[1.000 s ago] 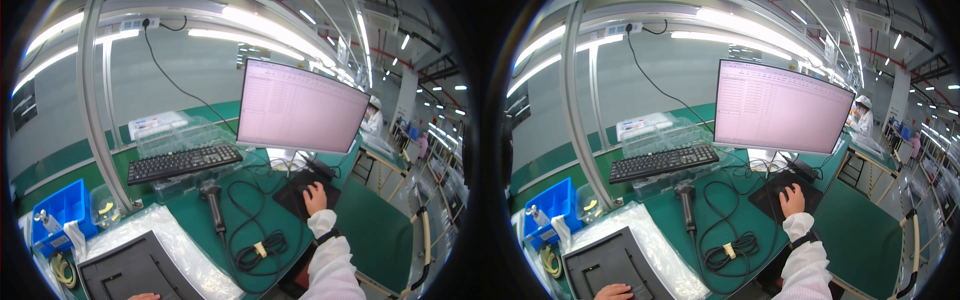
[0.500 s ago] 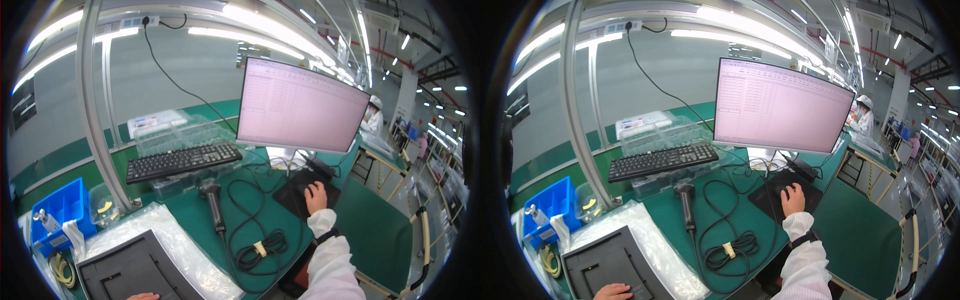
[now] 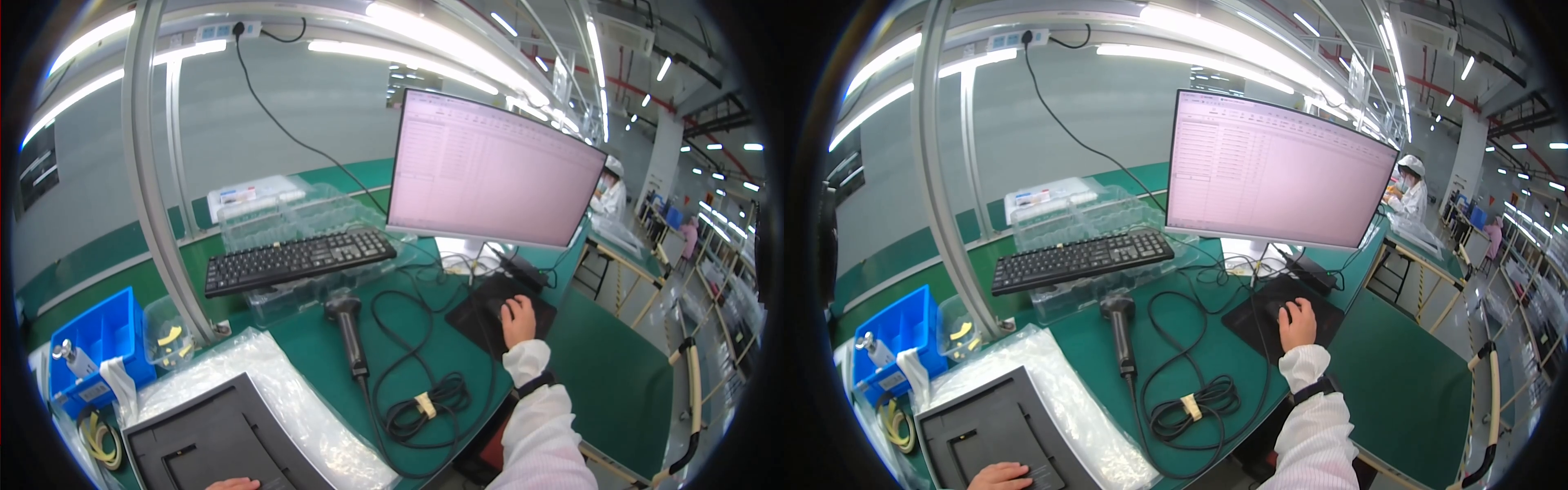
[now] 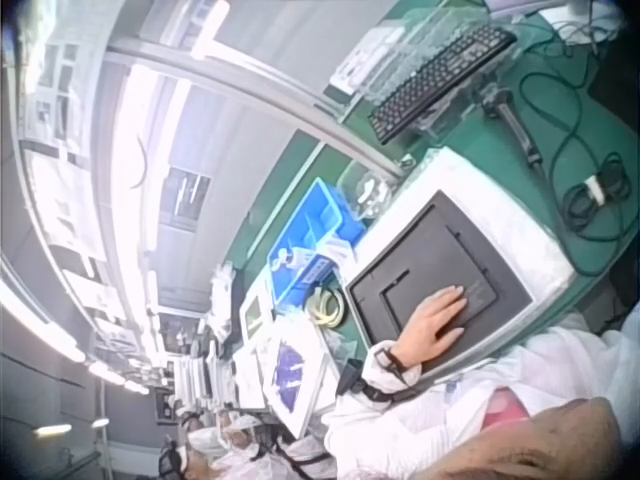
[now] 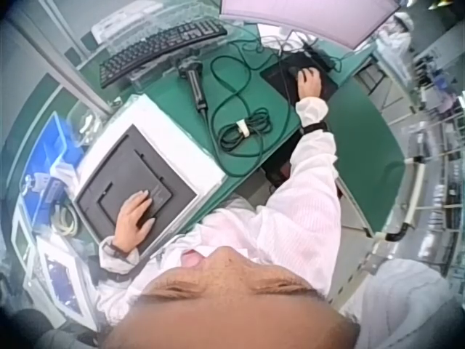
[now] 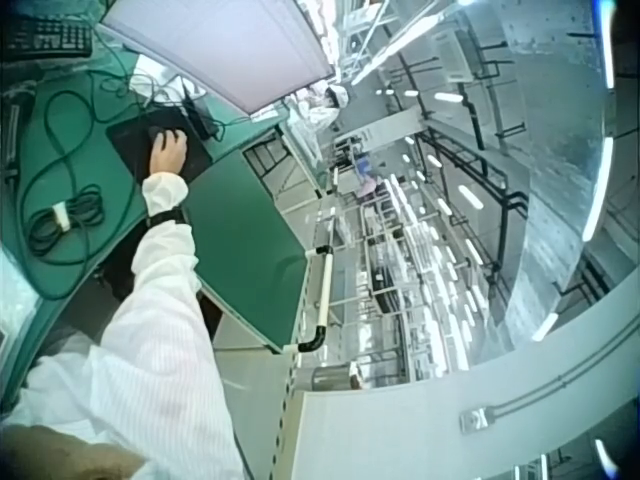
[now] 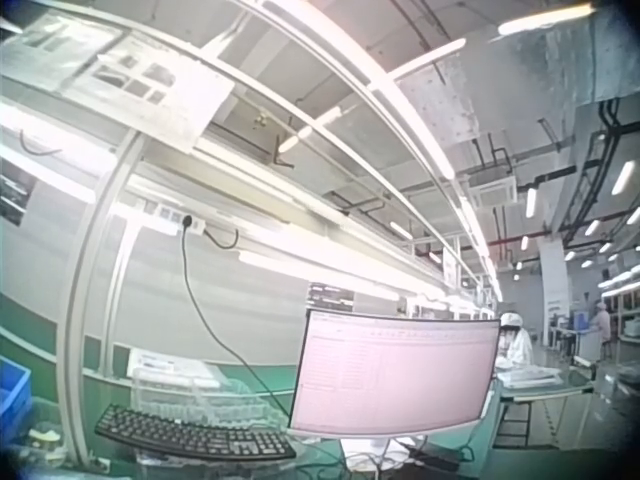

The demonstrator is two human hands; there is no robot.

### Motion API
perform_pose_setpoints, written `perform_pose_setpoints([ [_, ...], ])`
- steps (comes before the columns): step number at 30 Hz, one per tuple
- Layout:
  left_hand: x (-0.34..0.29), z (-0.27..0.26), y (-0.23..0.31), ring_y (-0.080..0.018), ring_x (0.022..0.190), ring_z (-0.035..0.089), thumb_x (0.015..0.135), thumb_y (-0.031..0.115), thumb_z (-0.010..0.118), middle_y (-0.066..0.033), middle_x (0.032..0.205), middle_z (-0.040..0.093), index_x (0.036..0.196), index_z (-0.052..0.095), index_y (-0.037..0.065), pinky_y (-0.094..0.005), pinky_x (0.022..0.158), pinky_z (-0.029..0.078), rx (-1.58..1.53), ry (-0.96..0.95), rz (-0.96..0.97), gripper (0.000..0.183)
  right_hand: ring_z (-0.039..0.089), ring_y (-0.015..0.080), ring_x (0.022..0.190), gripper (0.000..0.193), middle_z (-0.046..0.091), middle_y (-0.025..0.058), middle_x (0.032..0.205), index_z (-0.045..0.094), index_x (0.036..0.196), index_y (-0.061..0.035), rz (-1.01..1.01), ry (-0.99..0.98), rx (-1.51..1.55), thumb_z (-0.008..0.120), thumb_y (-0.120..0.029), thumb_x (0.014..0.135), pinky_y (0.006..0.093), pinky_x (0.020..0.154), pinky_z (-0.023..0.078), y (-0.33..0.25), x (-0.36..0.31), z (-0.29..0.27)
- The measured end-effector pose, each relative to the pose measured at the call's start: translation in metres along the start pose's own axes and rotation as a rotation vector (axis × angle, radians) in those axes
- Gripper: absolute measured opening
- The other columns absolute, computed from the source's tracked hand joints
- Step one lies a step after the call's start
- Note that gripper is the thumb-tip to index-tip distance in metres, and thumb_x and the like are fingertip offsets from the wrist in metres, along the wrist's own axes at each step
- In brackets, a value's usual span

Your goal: The person wipes a screen with a cloth, presses the circuit board components by hand, and scans the board with a handheld scanner. They then fit a black plastic cover over the assembly, operate a computer mouse and keyboard, and point at the back of the cover.

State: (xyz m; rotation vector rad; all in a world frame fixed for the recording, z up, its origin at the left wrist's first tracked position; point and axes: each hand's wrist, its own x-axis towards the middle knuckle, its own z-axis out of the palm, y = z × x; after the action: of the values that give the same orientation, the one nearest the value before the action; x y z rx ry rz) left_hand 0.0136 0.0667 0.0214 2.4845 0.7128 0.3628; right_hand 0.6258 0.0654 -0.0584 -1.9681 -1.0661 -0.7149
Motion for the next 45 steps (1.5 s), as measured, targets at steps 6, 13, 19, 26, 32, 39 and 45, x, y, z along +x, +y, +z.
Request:
perform_pose_setpoints([
  [6, -0.001, 0.0, 0.002, -0.0373, 0.12, 0.043, 0.071, 0.008, 0.066, -0.0187, 0.127, 0.049, 0.114, 0.055, -0.001, -0.0431, 0.102, 0.033, -0.003, -0.015, 0.001, 0.046, 0.054, 0.0347, 0.099, 0.026, 0.055, 0.016, 0.11, 0.063, 0.097, 0.0001, 0.016, 0.014, 0.0, 0.058, -0.021, 0.083, 0.0408, 0.085, 0.044, 0.003, -0.004, -0.005],
  [13, -0.009, -0.001, 0.0, -0.0371, 0.123, 0.042, 0.07, 0.009, 0.066, -0.02, 0.13, 0.047, 0.115, 0.054, -0.001, -0.0431, 0.103, 0.032, -0.027, -0.014, -0.015, 0.048, 0.054, 0.0334, 0.096, 0.022, 0.055, 0.0145, 0.106, 0.063, 0.093, -0.0005, -0.019, 0.007, 0.024, 0.058, -0.019, 0.082, 0.0406, 0.084, 0.043, 0.001, -0.003, 0.008],
  [19, 0.01, 0.001, -0.021, -0.0311, 0.115, 0.05, 0.078, 0.021, 0.065, -0.0141, 0.126, 0.052, 0.115, 0.056, 0.002, -0.04, 0.091, 0.043, 0.003, -0.053, 0.105, 0.042, 0.053, 0.031, 0.099, 0.021, 0.053, 0.0157, 0.105, 0.059, 0.095, 0.003, 0.002, -0.038, 0.096, 0.053, -0.016, 0.088, 0.0373, 0.088, 0.041, 0.05, 0.007, 0.001],
  [26, -0.003, -0.005, -0.018, -0.0306, 0.117, 0.048, 0.079, 0.019, 0.064, -0.0155, 0.126, 0.05, 0.115, 0.055, 0.001, -0.0395, 0.091, 0.042, -0.039, -0.039, 0.04, 0.041, 0.052, 0.0292, 0.102, 0.028, 0.054, 0.0145, 0.109, 0.059, 0.103, 0.0041, -0.102, -0.112, -0.037, 0.048, -0.02, 0.093, 0.034, 0.09, 0.04, 0.067, 0.023, 0.019],
  [32, -0.004, 0.001, -0.02, -0.0297, 0.111, 0.052, 0.078, 0.016, 0.064, -0.0144, 0.12, 0.053, 0.109, 0.058, 0.001, -0.0388, 0.088, 0.044, -0.019, -0.003, 0.135, 0.035, 0.052, 0.0281, 0.102, 0.031, 0.054, 0.0138, 0.109, 0.059, 0.105, 0.004, -0.121, -0.13, -0.032, 0.047, -0.023, 0.094, 0.0329, 0.09, 0.04, 0.09, 0.024, 0.013],
  [39, -0.01, 0.006, -0.015, -0.0131, 0.066, 0.048, 0.075, 0.019, 0.066, 0.0014, 0.073, 0.044, 0.104, 0.066, 0.012, -0.0252, 0.06, 0.04, 0.307, 0.003, 0.307, 0.03, 0.052, 0.0281, 0.102, 0.033, 0.054, 0.0138, 0.11, 0.059, 0.106, 0.0041, -0.123, -0.135, -0.032, 0.046, -0.024, 0.095, 0.0321, 0.091, 0.039, 0.095, 0.027, 0.011],
  [45, -0.007, 0.011, -0.016, -0.01, 0.054, 0.041, 0.074, 0.019, 0.067, 0.0039, 0.062, 0.035, 0.105, 0.065, 0.009, -0.0242, 0.05, 0.033, 0.286, 0.029, 0.287, 0.032, 0.052, 0.0281, 0.102, 0.033, 0.053, 0.014, 0.11, 0.058, 0.106, 0.0044, -0.107, -0.138, -0.017, 0.046, -0.024, 0.095, 0.0319, 0.091, 0.039, 0.091, 0.027, 0.012],
])
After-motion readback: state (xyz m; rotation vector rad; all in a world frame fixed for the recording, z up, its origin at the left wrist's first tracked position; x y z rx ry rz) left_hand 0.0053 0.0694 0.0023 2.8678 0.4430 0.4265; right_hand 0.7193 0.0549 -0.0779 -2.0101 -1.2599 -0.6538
